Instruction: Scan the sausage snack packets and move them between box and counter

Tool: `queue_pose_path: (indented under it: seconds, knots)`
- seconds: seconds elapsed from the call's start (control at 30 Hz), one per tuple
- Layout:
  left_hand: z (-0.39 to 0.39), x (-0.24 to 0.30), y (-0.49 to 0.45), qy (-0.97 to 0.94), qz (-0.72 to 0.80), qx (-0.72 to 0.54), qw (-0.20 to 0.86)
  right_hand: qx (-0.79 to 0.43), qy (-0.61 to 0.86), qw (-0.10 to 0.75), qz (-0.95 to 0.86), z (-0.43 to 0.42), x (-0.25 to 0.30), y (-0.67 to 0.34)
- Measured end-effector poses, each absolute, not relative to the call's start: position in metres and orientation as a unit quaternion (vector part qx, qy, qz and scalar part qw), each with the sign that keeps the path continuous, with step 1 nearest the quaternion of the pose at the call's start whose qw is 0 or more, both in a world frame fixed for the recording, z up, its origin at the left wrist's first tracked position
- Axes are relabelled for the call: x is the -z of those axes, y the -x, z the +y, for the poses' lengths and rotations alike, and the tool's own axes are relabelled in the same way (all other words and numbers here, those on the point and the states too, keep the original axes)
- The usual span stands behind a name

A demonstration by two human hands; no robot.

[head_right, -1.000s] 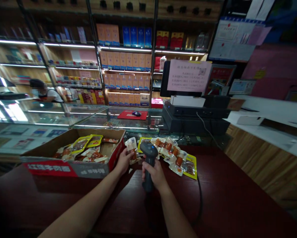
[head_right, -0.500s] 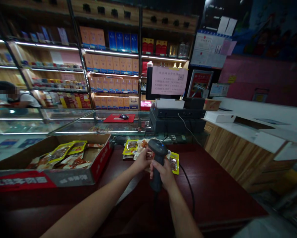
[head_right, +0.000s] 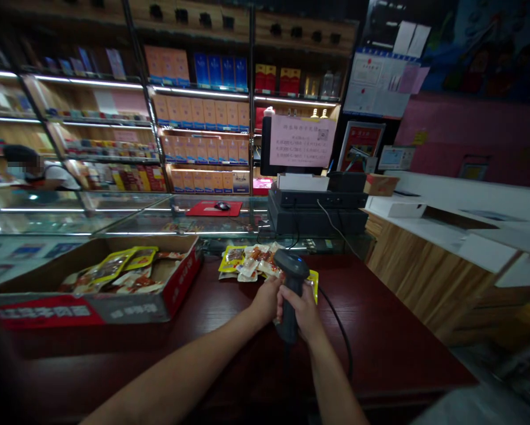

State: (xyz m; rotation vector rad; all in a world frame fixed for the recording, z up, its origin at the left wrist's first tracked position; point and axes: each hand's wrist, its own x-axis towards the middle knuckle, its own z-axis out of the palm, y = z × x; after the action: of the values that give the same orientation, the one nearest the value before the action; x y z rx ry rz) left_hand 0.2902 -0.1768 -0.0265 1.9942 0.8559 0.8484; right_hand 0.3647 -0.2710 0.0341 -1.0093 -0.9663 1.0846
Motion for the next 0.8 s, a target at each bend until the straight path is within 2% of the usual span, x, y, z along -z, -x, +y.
queue_pose_path:
  seconds: [0.1,0.23,0.43,0.6,0.8]
  knots:
    - [-0.176,0.017,-0.280,-0.815,0.364,-0.338,0.298,-0.495,0.433,0.622,-0.426,-0.269,-0.029,-0.358]
    - [-0.166,0.000,-0.244,-0.797,0.416,-0.377,0.223,-0.501,0.428,0.632,-0.408,-0.264,-0.020,-0.347]
    - [-0.112,-0.045,-0.124,-0.740,0.522,-0.414,0.093,-0.533,0.414,0.614,-0.409,-0.250,-0.010,-0.321]
    - [-0.045,-0.068,-0.001,-0.697,0.671,-0.247,0.044,-0.556,0.410,0.581,-0.431,-0.233,-0.012,-0.288]
    - [-0.003,-0.065,0.109,-0.602,0.795,-0.068,0.031,-0.573,0.400,0.564,-0.440,-0.205,-0.005,-0.259]
